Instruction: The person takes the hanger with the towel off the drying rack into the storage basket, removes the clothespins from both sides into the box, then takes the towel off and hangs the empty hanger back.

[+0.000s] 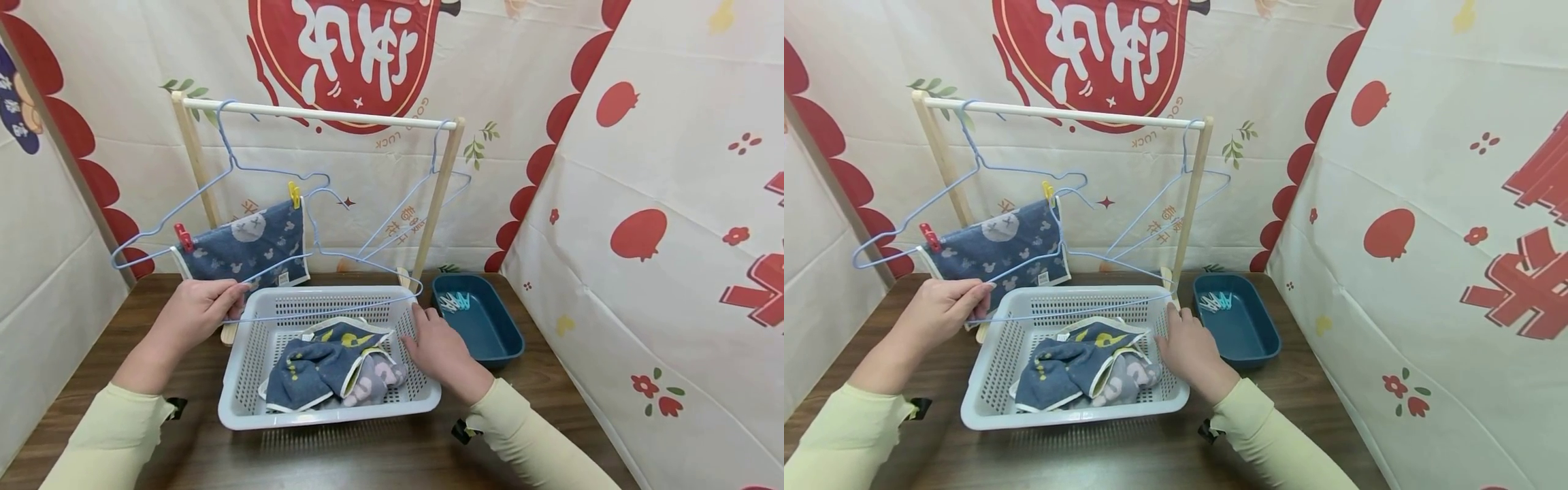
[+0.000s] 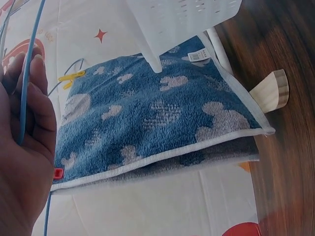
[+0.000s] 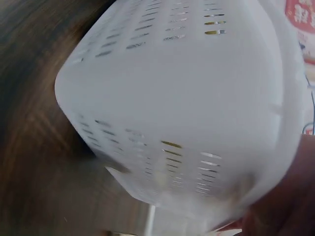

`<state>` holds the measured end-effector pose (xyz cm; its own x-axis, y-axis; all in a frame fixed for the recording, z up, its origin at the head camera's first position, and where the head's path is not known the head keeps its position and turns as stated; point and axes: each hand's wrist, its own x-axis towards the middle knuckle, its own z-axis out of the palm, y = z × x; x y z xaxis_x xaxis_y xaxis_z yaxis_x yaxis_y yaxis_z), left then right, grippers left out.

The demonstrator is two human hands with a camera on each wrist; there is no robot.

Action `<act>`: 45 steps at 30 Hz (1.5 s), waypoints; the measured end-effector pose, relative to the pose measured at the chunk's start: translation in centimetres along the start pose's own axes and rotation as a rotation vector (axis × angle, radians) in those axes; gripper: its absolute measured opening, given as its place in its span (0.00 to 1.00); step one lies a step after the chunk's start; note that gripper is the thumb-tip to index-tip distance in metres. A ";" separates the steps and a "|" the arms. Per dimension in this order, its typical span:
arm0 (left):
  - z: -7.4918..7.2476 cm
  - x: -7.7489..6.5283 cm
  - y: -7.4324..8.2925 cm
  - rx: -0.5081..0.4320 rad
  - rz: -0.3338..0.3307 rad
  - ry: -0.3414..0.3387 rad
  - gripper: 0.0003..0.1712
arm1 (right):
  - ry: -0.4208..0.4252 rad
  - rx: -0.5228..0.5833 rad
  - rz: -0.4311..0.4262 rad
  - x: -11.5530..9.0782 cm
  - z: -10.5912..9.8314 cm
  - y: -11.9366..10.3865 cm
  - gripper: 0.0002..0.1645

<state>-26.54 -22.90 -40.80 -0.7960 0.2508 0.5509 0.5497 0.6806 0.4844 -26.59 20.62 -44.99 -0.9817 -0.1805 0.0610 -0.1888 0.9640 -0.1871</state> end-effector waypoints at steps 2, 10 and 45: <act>-0.2 -0.2 0.0 0.010 0.016 0.008 0.18 | -0.005 0.065 0.018 0.1 0.3 0.3 0.47; -1.8 -1.3 -0.3 0.032 0.030 0.058 0.18 | 0.005 0.198 0.043 0.1 0.9 0.5 0.42; -10.0 1.2 1.5 0.070 -0.164 0.327 0.23 | -0.011 0.303 0.056 -0.2 1.1 0.4 0.42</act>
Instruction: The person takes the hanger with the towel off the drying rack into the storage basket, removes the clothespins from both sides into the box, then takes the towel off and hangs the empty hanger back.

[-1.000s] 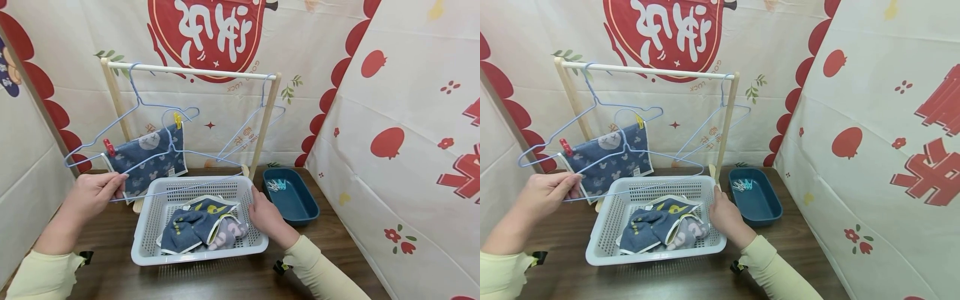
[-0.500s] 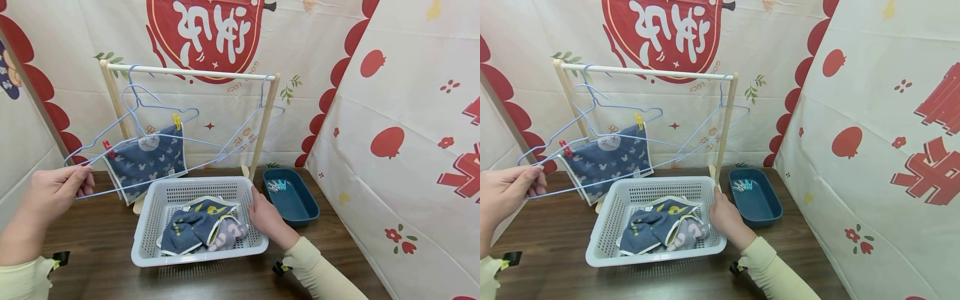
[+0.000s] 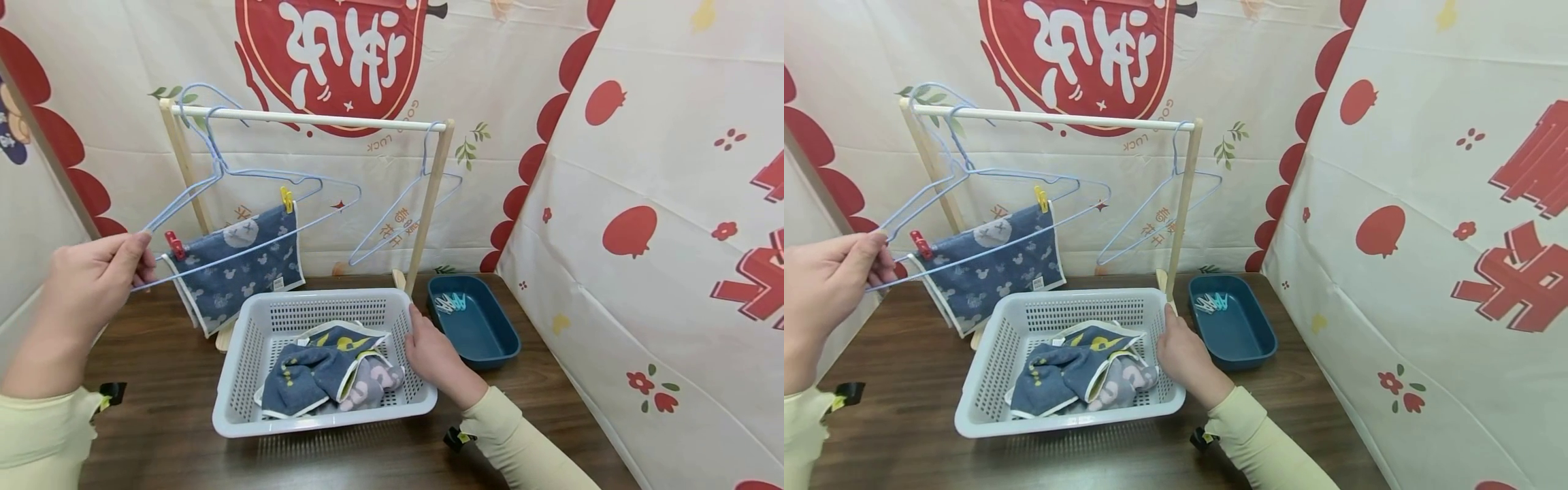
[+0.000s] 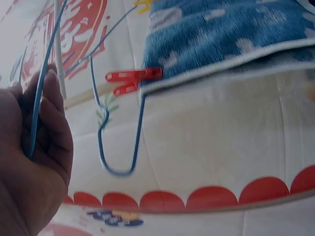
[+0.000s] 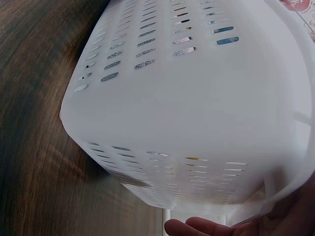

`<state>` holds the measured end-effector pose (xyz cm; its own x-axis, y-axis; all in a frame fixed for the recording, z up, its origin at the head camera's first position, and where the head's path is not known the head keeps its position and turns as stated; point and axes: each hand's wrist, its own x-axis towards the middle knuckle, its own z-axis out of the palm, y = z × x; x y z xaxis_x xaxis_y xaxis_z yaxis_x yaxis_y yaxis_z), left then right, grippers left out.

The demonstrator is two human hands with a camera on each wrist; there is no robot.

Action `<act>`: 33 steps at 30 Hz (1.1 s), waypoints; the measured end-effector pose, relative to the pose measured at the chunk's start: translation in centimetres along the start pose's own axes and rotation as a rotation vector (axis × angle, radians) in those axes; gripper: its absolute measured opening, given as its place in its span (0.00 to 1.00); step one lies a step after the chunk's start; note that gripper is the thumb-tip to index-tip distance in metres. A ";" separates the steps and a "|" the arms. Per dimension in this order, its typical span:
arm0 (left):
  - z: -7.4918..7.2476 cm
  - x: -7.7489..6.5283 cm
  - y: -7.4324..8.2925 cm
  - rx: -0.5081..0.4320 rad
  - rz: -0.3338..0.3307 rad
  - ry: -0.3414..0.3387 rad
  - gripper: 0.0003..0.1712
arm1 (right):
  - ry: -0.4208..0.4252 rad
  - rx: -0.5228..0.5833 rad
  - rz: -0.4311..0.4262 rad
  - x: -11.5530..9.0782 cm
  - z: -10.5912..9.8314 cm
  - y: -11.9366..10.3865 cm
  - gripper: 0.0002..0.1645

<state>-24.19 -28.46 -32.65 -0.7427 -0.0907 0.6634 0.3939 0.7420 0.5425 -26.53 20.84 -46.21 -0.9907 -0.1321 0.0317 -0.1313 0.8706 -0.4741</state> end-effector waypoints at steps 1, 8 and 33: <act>0.2 0.4 0.3 0.000 0.003 0.006 0.24 | 0.000 -0.001 0.000 0.0 0.0 0.0 0.42; 2.6 3.6 2.3 -0.022 0.026 -0.009 0.27 | 0.003 0.004 0.008 0.0 0.0 -0.1 0.42; 11.5 7.7 6.6 0.025 0.121 -0.088 0.34 | 0.006 0.032 0.018 -0.2 0.0 0.0 0.42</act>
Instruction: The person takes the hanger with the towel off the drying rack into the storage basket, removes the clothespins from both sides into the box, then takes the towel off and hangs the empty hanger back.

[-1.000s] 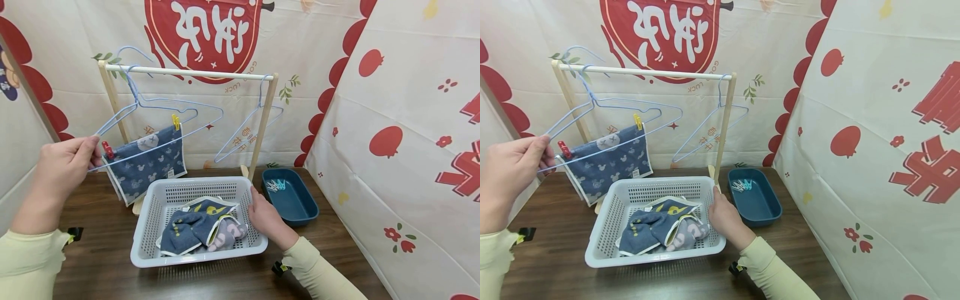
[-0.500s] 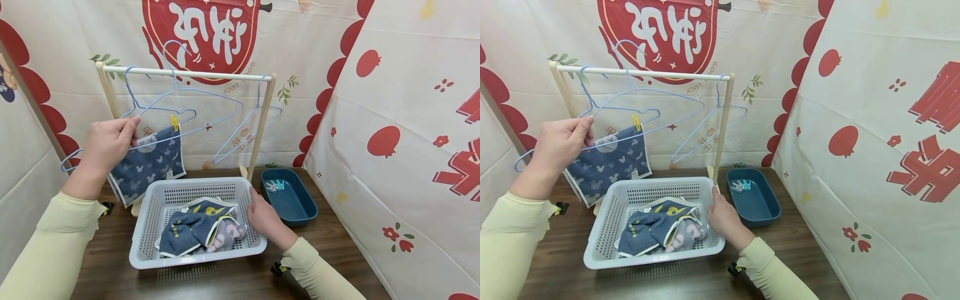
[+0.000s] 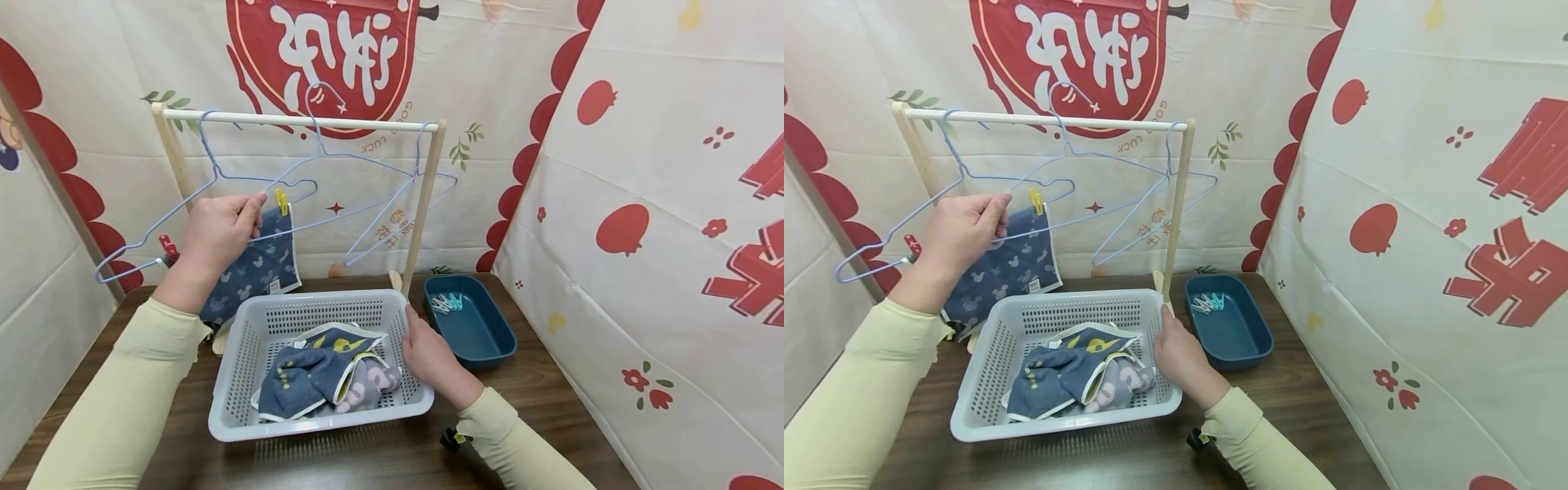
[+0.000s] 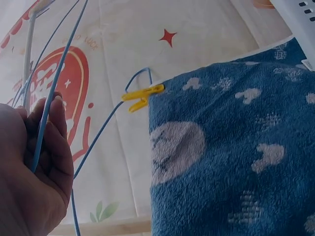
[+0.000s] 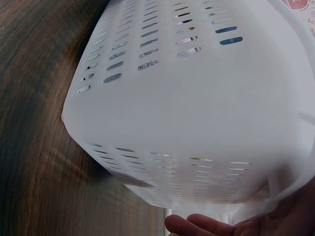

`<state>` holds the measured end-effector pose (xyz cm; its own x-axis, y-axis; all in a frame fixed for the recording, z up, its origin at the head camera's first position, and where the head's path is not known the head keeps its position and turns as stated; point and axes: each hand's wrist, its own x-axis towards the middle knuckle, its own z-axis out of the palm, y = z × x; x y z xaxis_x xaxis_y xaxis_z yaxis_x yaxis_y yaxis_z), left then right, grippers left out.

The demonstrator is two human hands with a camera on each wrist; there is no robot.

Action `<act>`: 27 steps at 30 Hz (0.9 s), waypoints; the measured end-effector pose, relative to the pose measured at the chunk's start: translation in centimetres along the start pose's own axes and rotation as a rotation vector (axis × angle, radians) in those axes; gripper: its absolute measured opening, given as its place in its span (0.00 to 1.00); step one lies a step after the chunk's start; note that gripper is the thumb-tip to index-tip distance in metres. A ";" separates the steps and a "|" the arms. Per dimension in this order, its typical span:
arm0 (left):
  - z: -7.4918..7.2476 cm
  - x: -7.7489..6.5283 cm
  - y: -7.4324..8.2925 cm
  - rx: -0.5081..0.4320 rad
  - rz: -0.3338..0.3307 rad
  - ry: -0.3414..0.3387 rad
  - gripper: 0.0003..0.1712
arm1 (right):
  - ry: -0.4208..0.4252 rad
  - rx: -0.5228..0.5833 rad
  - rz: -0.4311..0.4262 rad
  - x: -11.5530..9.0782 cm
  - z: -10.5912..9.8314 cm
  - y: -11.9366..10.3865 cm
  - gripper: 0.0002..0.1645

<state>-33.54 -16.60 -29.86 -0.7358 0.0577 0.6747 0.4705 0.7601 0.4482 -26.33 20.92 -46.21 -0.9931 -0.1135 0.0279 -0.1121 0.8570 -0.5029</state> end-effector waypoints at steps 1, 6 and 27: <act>0.2 0.0 0.0 0.001 0.002 -0.003 0.34 | -0.001 -0.001 0.002 0.0 0.0 0.0 0.42; 1.0 -0.4 0.0 0.025 0.017 -0.029 0.33 | -0.003 0.009 0.016 -0.1 0.0 -0.1 0.42; 3.9 -1.6 -0.3 0.029 0.043 -0.111 0.26 | 0.000 0.009 0.005 0.0 0.2 0.0 0.42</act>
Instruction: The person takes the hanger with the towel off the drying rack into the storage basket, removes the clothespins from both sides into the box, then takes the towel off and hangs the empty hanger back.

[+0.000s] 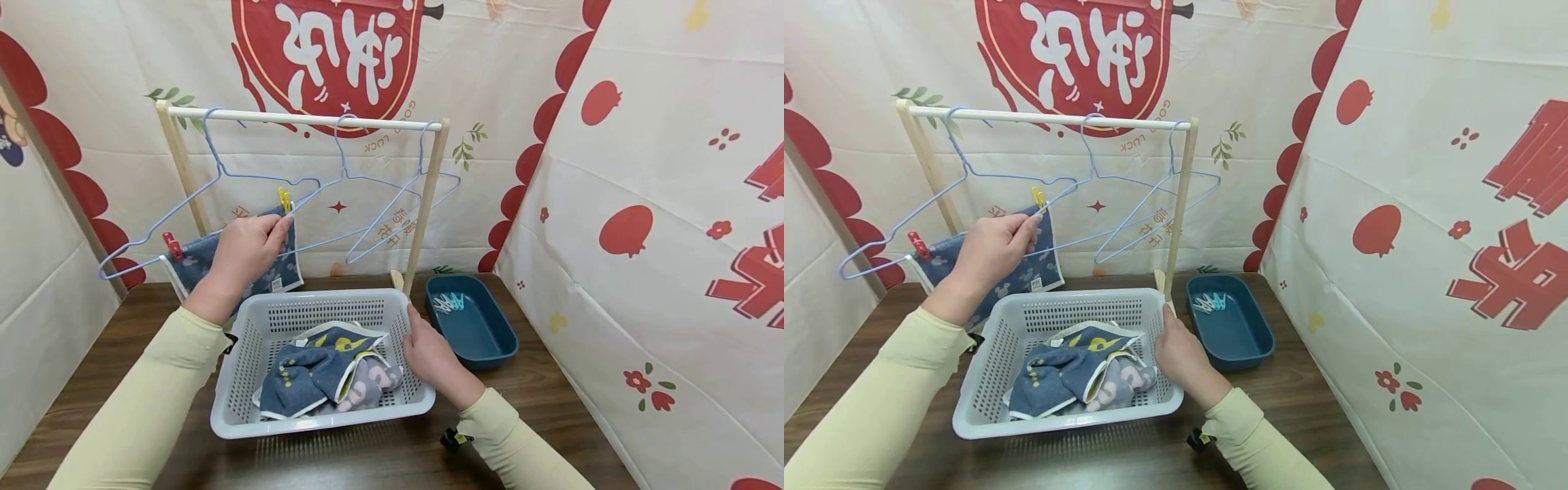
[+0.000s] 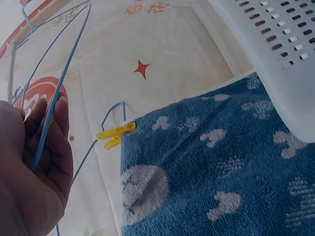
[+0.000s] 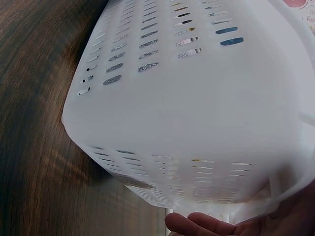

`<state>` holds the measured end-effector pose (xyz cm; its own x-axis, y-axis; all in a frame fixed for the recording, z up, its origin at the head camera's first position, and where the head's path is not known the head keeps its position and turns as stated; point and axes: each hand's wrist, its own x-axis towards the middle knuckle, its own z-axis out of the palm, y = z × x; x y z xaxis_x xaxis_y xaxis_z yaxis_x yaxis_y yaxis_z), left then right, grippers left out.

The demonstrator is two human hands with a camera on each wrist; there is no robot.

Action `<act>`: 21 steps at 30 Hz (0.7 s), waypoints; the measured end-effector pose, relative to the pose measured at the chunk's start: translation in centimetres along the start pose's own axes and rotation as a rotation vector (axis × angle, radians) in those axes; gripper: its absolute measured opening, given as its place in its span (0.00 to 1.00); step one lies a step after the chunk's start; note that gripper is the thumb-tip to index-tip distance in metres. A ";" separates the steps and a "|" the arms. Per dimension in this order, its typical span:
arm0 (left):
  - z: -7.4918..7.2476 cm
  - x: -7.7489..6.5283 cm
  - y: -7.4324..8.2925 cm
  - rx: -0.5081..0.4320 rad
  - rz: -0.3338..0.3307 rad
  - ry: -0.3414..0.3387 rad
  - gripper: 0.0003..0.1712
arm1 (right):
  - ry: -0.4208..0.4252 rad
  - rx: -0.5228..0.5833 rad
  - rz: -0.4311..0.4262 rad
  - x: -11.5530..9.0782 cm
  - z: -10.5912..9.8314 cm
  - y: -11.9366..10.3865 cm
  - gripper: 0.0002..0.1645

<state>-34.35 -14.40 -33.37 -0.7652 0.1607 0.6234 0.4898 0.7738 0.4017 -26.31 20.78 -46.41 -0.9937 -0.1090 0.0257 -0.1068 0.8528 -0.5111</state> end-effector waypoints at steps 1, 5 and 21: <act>0.1 0.0 0.1 -0.004 0.002 -0.006 0.25 | 0.000 0.002 0.001 0.0 0.0 0.0 0.42; 0.3 0.1 0.3 -0.010 0.001 -0.012 0.26 | -0.004 0.017 0.002 0.0 0.0 0.1 0.42; -1.4 -1.8 0.6 -0.085 -0.033 0.008 0.19 | -0.008 0.029 0.004 0.0 -0.1 0.0 0.42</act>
<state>-32.13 -15.08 -33.33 -0.7785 0.1305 0.6139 0.4979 0.7240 0.4775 -26.32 20.86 -46.37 -0.9937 -0.1104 0.0166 -0.1021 0.8380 -0.5361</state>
